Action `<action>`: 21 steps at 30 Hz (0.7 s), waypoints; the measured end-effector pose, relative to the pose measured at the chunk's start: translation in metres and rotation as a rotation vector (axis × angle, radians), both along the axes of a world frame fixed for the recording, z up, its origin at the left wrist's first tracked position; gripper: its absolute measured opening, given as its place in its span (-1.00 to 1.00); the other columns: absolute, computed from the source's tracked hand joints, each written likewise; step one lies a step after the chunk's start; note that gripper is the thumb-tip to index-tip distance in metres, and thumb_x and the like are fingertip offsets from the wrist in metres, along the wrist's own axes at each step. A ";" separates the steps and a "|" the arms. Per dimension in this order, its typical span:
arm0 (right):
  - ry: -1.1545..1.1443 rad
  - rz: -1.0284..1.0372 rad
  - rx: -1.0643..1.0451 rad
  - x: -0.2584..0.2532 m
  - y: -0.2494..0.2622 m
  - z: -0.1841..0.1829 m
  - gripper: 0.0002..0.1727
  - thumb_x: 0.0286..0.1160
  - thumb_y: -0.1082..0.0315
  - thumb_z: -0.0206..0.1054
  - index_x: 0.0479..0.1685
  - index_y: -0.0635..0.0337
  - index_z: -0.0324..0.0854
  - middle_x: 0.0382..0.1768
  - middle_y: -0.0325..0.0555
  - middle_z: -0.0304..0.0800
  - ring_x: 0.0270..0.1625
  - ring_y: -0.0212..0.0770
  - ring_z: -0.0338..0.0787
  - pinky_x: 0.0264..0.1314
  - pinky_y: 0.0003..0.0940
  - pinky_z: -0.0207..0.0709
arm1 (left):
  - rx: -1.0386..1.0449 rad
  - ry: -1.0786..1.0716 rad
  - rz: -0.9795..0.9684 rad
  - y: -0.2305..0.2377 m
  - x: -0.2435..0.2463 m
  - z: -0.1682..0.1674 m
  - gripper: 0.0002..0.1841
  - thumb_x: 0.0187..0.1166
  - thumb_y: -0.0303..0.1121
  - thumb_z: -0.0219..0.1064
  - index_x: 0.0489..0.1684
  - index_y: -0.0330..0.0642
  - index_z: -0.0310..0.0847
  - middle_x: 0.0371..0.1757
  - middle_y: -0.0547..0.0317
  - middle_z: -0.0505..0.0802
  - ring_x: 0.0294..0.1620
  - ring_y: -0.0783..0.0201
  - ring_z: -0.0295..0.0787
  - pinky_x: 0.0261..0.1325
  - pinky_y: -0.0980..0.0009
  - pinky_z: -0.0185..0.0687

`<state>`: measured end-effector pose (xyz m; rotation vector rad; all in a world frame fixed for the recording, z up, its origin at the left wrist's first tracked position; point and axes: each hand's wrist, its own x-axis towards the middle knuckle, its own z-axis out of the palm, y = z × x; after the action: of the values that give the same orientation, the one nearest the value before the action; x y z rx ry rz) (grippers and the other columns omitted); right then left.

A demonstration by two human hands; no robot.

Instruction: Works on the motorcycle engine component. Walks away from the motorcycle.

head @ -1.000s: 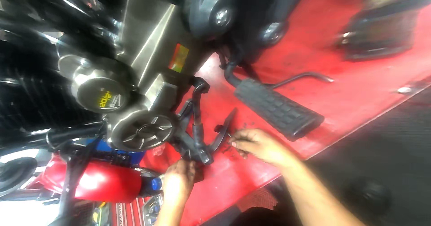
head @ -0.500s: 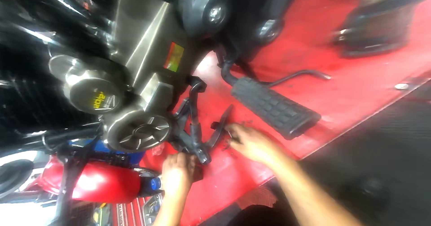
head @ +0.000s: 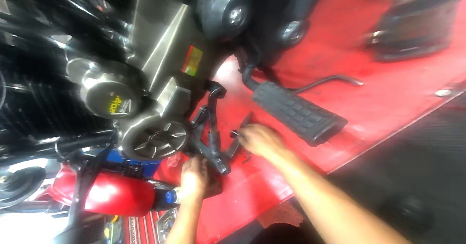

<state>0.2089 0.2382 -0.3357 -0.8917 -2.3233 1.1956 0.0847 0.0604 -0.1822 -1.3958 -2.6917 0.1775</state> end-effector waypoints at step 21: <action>0.092 -0.068 -0.092 -0.008 -0.020 0.030 -0.76 0.55 0.22 0.26 -0.41 0.05 0.78 -0.36 -0.05 0.83 -0.18 0.04 0.86 -0.15 0.15 0.70 | 0.375 -0.206 -0.082 -0.022 -0.010 -0.022 -0.83 0.54 -0.29 0.40 -0.07 -0.02 0.88 -0.09 0.32 0.93 -0.05 0.43 0.88 0.11 0.28 0.85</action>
<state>0.2005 0.2186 -0.3056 -0.9189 -2.1643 1.2958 0.0752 0.0383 -0.2045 -1.4640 -2.6267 -0.4775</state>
